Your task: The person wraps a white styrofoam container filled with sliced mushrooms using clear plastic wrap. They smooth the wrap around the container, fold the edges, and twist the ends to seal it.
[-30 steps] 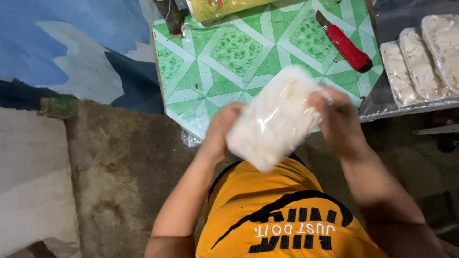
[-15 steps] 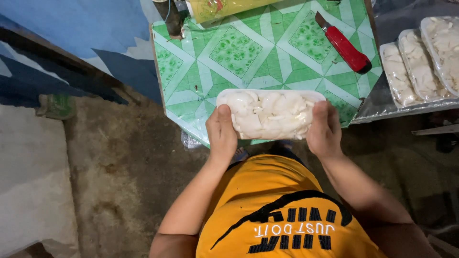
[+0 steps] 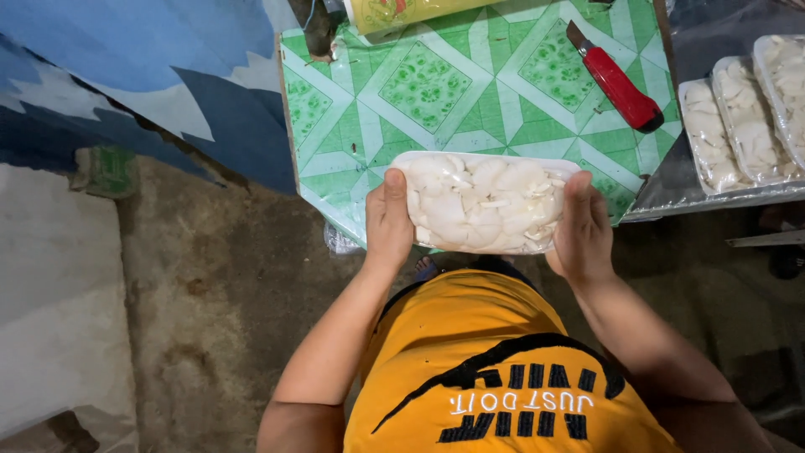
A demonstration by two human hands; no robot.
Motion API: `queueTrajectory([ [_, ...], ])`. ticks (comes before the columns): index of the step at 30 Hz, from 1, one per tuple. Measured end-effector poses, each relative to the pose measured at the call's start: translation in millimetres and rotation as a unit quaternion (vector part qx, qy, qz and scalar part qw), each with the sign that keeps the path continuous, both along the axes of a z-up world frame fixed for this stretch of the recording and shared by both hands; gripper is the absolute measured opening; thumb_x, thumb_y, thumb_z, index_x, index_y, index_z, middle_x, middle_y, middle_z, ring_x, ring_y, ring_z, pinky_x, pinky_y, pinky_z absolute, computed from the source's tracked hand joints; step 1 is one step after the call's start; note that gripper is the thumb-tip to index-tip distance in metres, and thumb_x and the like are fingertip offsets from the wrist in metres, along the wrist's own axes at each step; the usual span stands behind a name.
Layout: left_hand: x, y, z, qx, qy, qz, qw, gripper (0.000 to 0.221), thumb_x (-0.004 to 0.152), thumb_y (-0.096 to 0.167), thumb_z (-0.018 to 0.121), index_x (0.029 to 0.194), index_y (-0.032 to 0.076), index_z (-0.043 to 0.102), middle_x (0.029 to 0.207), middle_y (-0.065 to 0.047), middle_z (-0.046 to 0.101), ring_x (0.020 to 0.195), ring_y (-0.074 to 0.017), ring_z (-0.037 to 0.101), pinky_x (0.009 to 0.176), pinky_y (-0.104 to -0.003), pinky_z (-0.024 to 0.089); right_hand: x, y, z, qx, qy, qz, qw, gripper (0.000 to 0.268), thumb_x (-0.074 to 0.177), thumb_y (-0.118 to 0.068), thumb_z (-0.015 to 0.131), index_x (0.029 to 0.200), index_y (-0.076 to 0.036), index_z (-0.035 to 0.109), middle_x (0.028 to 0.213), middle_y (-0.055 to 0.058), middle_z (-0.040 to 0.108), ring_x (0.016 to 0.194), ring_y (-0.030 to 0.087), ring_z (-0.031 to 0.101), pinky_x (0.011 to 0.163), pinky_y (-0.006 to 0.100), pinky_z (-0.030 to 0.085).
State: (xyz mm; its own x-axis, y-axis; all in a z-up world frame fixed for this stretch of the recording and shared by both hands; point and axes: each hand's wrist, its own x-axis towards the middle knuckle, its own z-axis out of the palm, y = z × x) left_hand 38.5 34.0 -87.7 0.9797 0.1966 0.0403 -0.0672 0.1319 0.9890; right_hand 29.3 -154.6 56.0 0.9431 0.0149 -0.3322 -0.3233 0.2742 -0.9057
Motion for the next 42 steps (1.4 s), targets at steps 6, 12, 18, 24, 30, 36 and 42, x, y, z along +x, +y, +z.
queueTrajectory([
  [6, -14.9, -11.7, 106.8, 0.009, 0.096, -0.069, 0.993, 0.083, 0.108, 0.059, 0.027, 0.150, -0.011, 0.040, 0.157, -0.035, 0.036, 0.148, -0.0399, 0.034, 0.124, -0.056, 0.024, 5.6, 14.2, 16.6, -0.009, 0.035, -0.011, 0.999, 0.086, 0.093, -0.068, 0.027, 0.152, -0.008, 0.043, 0.156, 0.012, 0.051, 0.145, 0.026, 0.047, 0.126, 0.053, 0.019],
  [12, -3.6, -15.9, 113.6, -0.170, 0.199, -0.041, 0.964, 0.068, 0.107, 0.044, 0.043, 0.147, -0.012, 0.043, 0.132, -0.026, 0.056, 0.122, -0.0313, 0.054, 0.106, -0.055, 0.048, 7.7, 11.2, 9.3, 0.090, 0.103, -0.026, 0.990, 0.091, 0.088, -0.069, 0.038, 0.145, 0.001, 0.051, 0.144, 0.024, 0.060, 0.134, 0.037, 0.058, 0.115, 0.059, 0.040],
  [18, 4.7, -7.1, 66.8, -0.190, 0.154, -0.063, 0.968, 0.068, 0.106, 0.054, 0.042, 0.137, -0.005, 0.055, 0.116, -0.023, 0.069, 0.104, -0.0280, 0.068, 0.085, -0.051, 0.061, 5.6, 2.7, -18.0, 0.084, 0.038, -0.021, 0.996, 0.093, 0.088, -0.072, 0.037, 0.142, 0.002, 0.051, 0.140, 0.027, 0.060, 0.132, 0.038, 0.059, 0.115, 0.061, 0.038],
  [24, -1.3, -7.4, 88.8, -0.157, 0.102, -0.087, 0.979, 0.069, 0.106, 0.056, 0.041, 0.135, -0.004, 0.058, 0.118, -0.017, 0.067, 0.105, -0.0212, 0.063, 0.088, -0.048, 0.062, 2.5, 4.4, -16.6, 0.129, 0.019, -0.011, 0.991, 0.082, 0.094, -0.065, 0.034, 0.143, -0.002, 0.051, 0.142, 0.022, 0.060, 0.133, 0.035, 0.058, 0.117, 0.061, 0.037],
  [30, 13.3, 25.8, 96.5, 0.073, 0.154, -0.191, 0.967, 0.068, 0.101, 0.059, 0.049, 0.137, 0.003, 0.063, 0.137, -0.028, 0.062, 0.129, -0.0379, 0.059, 0.107, -0.055, 0.049, 19.1, -27.6, -39.1, 0.024, 0.145, 0.145, 0.979, 0.041, 0.100, -0.026, 0.051, 0.128, 0.000, 0.066, 0.108, 0.013, 0.070, 0.091, 0.019, 0.065, 0.100, 0.046, 0.052],
  [36, 29.1, 32.5, 56.0, -0.220, 0.138, -0.148, 0.954, 0.090, 0.095, 0.079, 0.027, 0.153, 0.014, 0.048, 0.128, -0.015, 0.070, 0.111, -0.0256, 0.071, 0.090, -0.042, 0.062, 21.4, -39.5, -137.6, 0.113, -0.034, 0.137, 0.984, 0.058, 0.100, -0.019, 0.057, 0.151, 0.004, 0.042, 0.121, 0.028, 0.066, 0.104, 0.030, 0.068, 0.090, 0.053, 0.058],
  [42, 1.6, -23.1, 37.0, -0.232, 0.103, -0.011, 0.967, 0.076, 0.108, 0.059, 0.037, 0.153, -0.002, 0.040, 0.157, -0.024, 0.043, 0.142, -0.0306, 0.044, 0.124, -0.049, 0.032, -8.2, -0.5, -86.5, -0.089, -0.192, 0.098, 0.972, 0.060, 0.108, -0.032, 0.047, 0.159, -0.010, 0.025, 0.154, 0.021, 0.042, 0.136, 0.021, 0.042, 0.122, 0.047, 0.033],
])
